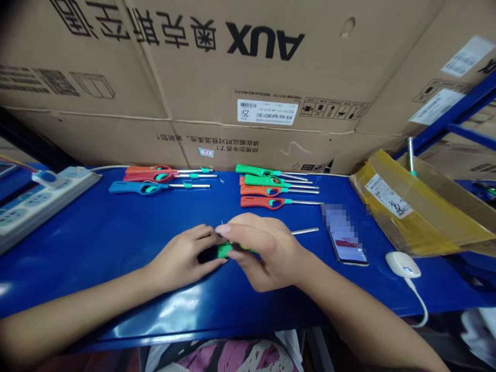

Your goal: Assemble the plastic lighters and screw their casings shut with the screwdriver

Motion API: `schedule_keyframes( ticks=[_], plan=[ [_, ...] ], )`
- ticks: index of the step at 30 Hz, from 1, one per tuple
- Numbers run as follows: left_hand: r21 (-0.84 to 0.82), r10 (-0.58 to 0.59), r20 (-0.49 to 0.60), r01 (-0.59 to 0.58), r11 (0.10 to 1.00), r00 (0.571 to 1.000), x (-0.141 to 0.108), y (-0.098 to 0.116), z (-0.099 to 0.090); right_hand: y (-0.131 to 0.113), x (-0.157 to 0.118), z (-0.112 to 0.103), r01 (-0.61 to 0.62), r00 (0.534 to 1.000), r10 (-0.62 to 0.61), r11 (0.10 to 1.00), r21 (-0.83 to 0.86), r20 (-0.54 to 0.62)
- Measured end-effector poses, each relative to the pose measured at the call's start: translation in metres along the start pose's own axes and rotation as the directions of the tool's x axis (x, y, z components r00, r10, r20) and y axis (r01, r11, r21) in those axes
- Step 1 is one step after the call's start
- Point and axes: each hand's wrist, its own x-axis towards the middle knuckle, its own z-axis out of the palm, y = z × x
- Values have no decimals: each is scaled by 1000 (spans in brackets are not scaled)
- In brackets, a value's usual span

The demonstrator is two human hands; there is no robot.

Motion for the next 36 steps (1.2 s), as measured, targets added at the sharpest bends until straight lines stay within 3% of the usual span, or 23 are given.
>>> schedule_keyframes(
  ticks=[2, 5, 9, 13, 18, 21, 26, 28, 31, 36],
  plan=[
    [57, -7, 26, 6, 998, 1000, 7, 1, -1, 7, -3, -18, -2, 999, -2, 995, -104, -35],
    [152, -12, 53, 3, 988, 999, 23, 2, -1, 18, -10, -39, -108, 986, 71, 960, -259, -149],
    [232, -50, 73, 32, 972, 996, 52, -1, -4, 25, -16, -51, -293, 949, 187, 820, -492, -253],
    [241, -93, 62, 75, 968, 994, 77, -7, -7, 27, -18, -54, -297, 953, 220, 810, -506, -208],
    [231, -124, 55, 108, 967, 991, 94, -12, -7, 34, -22, -57, -272, 956, 292, 834, -480, -35],
    [225, -122, 56, 106, 968, 991, 100, -14, -6, 38, -26, -52, -381, 869, 491, 749, -542, 68],
    [187, -63, 47, 54, 981, 997, 115, -27, -15, 47, -34, -37, -539, 552, 824, 467, -701, 124],
    [174, -7, -32, 12, 985, 999, 128, -36, -20, 52, -37, -35, -527, 472, 865, 432, -732, 171],
    [243, 71, -43, -58, 968, 997, 149, -49, -23, 57, -40, -36, -490, 432, 872, 443, -751, 232],
    [269, 123, 45, -130, 954, 991, 175, -58, -14, 58, -40, -38, -464, 436, 857, 476, -747, 275]
  ],
)
